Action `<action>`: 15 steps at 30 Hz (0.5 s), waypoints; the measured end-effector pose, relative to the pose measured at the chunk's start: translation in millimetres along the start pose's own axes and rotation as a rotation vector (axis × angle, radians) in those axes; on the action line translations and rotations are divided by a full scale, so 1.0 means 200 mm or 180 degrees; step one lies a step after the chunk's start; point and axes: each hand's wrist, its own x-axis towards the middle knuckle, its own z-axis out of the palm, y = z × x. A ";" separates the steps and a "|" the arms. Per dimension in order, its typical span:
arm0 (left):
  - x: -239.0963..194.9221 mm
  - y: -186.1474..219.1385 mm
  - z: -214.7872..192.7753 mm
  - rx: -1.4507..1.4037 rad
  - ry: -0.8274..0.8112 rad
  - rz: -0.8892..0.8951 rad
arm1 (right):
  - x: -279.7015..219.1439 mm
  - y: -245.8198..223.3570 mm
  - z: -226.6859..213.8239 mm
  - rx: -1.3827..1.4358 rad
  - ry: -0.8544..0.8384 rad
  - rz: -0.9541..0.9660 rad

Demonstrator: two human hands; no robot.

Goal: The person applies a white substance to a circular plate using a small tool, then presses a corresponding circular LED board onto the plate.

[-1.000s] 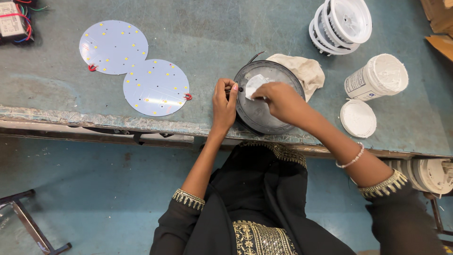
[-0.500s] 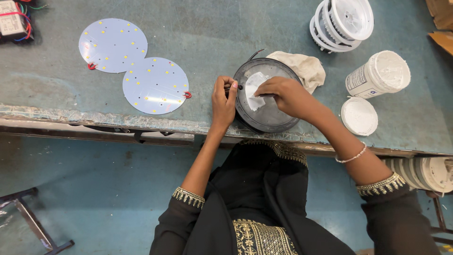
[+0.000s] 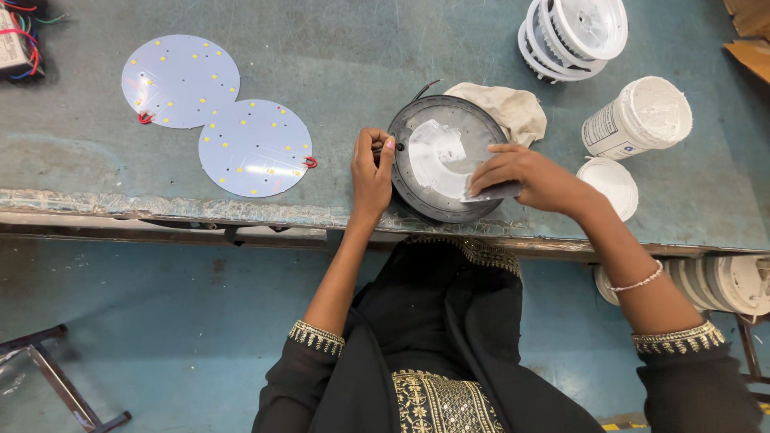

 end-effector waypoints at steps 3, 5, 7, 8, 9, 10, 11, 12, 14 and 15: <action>0.00 0.00 0.00 0.0020 0.0006 0.0010 | -0.02 0.09 0.00 0.0020 0.0397 0.0113; 0.00 0.00 0.00 0.0029 0.0023 0.0022 | 0.00 0.14 -0.02 0.0100 0.0801 0.0302; 0.00 0.00 0.00 0.0019 0.0034 0.0040 | 0.04 0.18 -0.02 0.0234 0.0915 0.0448; 0.00 0.00 0.00 0.0016 0.0040 0.0054 | 0.07 0.19 -0.02 0.0302 0.0976 0.0517; 0.00 0.00 0.00 0.0019 0.0029 0.0050 | 0.11 0.20 -0.01 0.0270 0.1007 0.0559; 0.00 0.00 0.00 0.0021 0.0017 0.0051 | 0.14 0.20 0.01 0.0237 0.1040 0.0599; 0.00 0.01 0.00 0.0023 0.0005 0.0051 | 0.16 0.20 0.01 0.0203 0.1073 0.0639; 0.00 0.01 0.00 0.0017 0.0006 0.0040 | 0.17 0.19 0.02 0.0004 0.1084 0.0569; 0.00 0.01 0.00 0.0005 0.0008 0.0010 | 0.15 0.15 0.05 -0.0390 0.1097 0.0428; 0.00 0.01 0.00 0.0033 0.0009 0.0017 | 0.13 0.12 0.07 -0.0414 0.1076 0.0597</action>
